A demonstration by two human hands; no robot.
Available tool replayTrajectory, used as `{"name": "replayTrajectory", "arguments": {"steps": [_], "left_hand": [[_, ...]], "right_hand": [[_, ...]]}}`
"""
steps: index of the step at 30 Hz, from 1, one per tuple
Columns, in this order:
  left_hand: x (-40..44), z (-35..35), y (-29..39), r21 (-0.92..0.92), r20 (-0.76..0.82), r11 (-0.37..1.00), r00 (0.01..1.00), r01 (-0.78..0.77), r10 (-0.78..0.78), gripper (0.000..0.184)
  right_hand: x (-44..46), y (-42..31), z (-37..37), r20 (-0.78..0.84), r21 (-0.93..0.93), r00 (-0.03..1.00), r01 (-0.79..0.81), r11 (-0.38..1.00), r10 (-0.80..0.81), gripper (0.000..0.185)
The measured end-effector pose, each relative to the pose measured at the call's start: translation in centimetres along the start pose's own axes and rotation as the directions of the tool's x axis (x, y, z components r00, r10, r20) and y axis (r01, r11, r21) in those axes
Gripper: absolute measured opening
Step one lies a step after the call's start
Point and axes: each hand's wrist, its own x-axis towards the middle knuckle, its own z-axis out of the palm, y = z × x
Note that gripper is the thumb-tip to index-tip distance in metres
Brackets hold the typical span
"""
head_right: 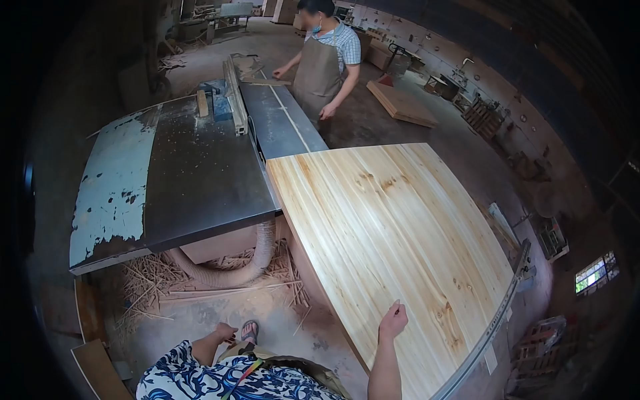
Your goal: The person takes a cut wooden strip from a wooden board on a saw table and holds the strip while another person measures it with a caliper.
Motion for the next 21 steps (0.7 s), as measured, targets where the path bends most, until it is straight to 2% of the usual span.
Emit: {"name": "replayTrajectory", "arguments": {"steps": [3,8,12,15,21], "left_hand": [[0.3,-0.1,-0.6,-0.001,-0.072,1.000,0.997,-0.011,0.011,0.035],[0.5,-0.5,-1.0,0.016,-0.014,1.000,1.000,-0.011,0.011,0.033],[-0.6,-0.8,-0.8,0.005,-0.031,1.000,0.999,-0.016,0.016,0.035],[-1.1,-0.6,-0.6,0.003,-0.099,0.999,0.994,-0.034,0.034,0.034],[-0.5,-0.9,-0.6,0.021,-0.017,0.999,0.999,-0.033,0.034,0.034]], "right_hand": [[-0.1,-0.1,-0.1,-0.003,-0.003,1.000,0.015,1.000,-0.015,0.041],[-0.2,0.0,-0.4,0.009,-0.008,1.000,0.008,1.000,-0.008,0.042],[-0.2,0.1,-0.4,-0.006,-0.028,1.000,0.029,0.999,-0.029,0.041],[-0.2,0.5,-0.5,-0.004,-0.024,1.000,0.024,0.999,-0.024,0.040],[-0.2,0.4,-0.4,-0.016,-0.007,0.999,0.050,0.999,-0.050,0.040]]}}
